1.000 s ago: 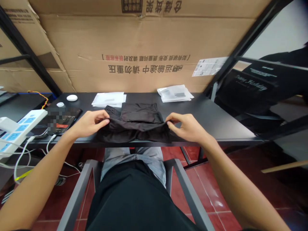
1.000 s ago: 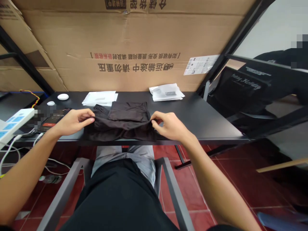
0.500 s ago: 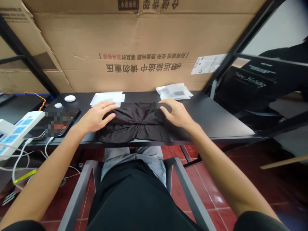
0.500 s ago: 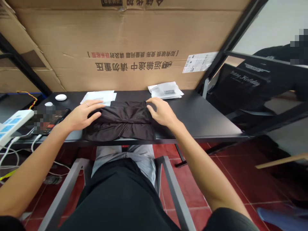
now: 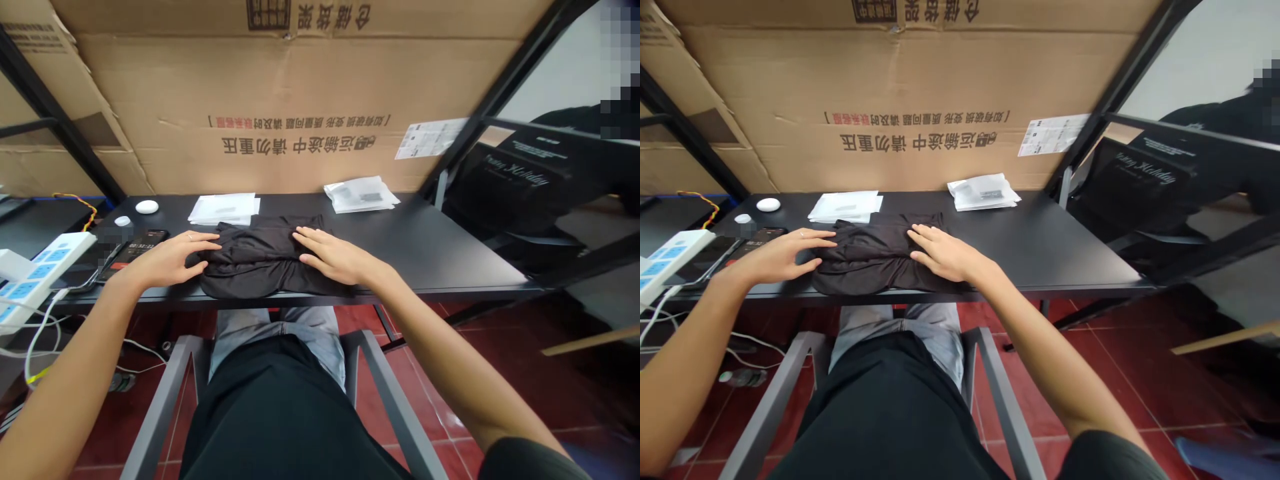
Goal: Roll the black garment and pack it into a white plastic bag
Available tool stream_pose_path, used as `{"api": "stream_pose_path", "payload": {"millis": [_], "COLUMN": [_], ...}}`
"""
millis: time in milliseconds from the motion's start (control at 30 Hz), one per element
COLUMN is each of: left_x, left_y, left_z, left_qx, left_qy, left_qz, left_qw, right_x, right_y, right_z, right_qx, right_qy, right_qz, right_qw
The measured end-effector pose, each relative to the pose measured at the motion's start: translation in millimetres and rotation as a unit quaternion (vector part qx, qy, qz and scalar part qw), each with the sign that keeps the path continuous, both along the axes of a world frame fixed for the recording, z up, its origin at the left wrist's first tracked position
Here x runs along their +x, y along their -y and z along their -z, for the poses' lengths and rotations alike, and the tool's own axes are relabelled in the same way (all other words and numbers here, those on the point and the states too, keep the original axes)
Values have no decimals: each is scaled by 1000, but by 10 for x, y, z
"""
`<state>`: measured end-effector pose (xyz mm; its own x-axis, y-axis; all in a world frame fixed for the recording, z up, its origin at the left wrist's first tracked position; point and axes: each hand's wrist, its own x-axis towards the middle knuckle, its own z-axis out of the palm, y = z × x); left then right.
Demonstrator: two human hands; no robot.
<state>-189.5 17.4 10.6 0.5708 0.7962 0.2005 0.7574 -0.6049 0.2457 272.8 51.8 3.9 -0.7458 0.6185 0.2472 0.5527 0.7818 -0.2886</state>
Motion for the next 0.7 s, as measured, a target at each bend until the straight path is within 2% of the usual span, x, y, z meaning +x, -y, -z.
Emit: {"api": "stream_pose_path", "payload": {"millis": [133,300,400,533,633,700], "left_x": [10,111,163,301,556,807], "left_y": [23,80,99,58,-2,-33], "left_z": [-39,-158,-241,-338,-450,-529], "left_qx": [16,54,84,91,121,151], "left_qy": [15,-4,-18,32,68,68], "left_qz": [-33,-75,-86,-105,-96,-72], "left_qw": [999,996,993,990,986,983], "right_x": [-428,-836,-927,-983,-969,-879], "right_y": [104,123,125,151,163,159], "right_z": [-73,44,141,227,186,80], "right_qx": [-8,-6,-2,10,16,20], "right_qy": [-10,7,8,10,8,-10], "right_qz": [-58,-86,-83,-65,-65,-67], "right_qw": [998,996,997,998,998,998]}}
